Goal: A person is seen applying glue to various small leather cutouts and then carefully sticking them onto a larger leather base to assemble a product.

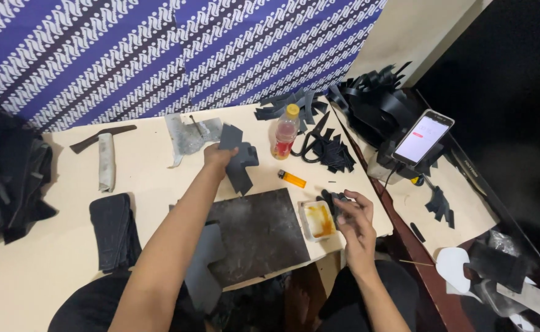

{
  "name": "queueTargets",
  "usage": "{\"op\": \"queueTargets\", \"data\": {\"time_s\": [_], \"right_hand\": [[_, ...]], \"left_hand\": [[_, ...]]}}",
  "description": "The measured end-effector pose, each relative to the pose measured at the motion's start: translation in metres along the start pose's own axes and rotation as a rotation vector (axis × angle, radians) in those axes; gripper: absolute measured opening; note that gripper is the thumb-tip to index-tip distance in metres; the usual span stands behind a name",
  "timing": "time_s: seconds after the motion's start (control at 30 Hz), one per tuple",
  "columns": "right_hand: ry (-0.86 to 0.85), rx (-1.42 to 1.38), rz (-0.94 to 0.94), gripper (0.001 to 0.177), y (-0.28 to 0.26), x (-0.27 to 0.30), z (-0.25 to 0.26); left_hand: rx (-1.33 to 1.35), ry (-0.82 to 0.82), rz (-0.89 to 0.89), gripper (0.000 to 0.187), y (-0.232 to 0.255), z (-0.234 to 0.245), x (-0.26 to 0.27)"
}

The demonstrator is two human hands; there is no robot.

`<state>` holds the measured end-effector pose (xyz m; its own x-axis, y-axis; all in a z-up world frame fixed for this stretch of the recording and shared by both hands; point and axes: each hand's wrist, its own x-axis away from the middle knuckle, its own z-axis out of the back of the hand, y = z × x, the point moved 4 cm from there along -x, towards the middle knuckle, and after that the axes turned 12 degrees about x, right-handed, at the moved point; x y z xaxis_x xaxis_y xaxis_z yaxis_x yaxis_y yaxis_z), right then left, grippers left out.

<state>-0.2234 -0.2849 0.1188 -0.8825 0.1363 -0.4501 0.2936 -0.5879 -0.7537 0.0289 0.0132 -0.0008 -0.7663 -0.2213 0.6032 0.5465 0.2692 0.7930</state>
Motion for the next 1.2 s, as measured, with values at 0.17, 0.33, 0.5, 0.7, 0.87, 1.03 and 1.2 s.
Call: {"op": "queueTargets", "data": {"time_s": [0.17, 0.33, 0.5, 0.7, 0.87, 1.03, 1.2], "right_hand": [[0.005, -0.021, -0.001, 0.03, 0.006, 0.001, 0.002], [0.012, -0.025, -0.011, 0.031, 0.003, 0.001, 0.001], [-0.005, -0.005, 0.044, 0.03, 0.004, 0.003, 0.001], [-0.009, -0.018, 0.006, 0.031, 0.003, 0.002, 0.0], [-0.008, -0.016, 0.01, 0.031, 0.004, 0.002, -0.001], [-0.003, -0.01, 0.008, 0.031, 0.005, 0.002, 0.001], [0.002, 0.018, -0.036, 0.032, -0.002, -0.001, 0.002]], "left_hand": [[-0.053, 0.034, 0.046, 0.05, -0.014, 0.005, -0.007], [0.041, 0.023, 0.091, 0.045, -0.014, -0.001, -0.001], [0.159, 0.057, 0.141, 0.054, -0.005, -0.004, 0.018], [0.045, 0.023, -0.096, 0.039, -0.018, -0.002, 0.003], [-0.214, 0.103, -0.326, 0.055, -0.051, -0.009, -0.066], [-0.341, 0.095, -0.403, 0.066, -0.049, -0.01, -0.074], [-0.689, 0.078, -0.441, 0.069, -0.035, -0.01, -0.044]]}}
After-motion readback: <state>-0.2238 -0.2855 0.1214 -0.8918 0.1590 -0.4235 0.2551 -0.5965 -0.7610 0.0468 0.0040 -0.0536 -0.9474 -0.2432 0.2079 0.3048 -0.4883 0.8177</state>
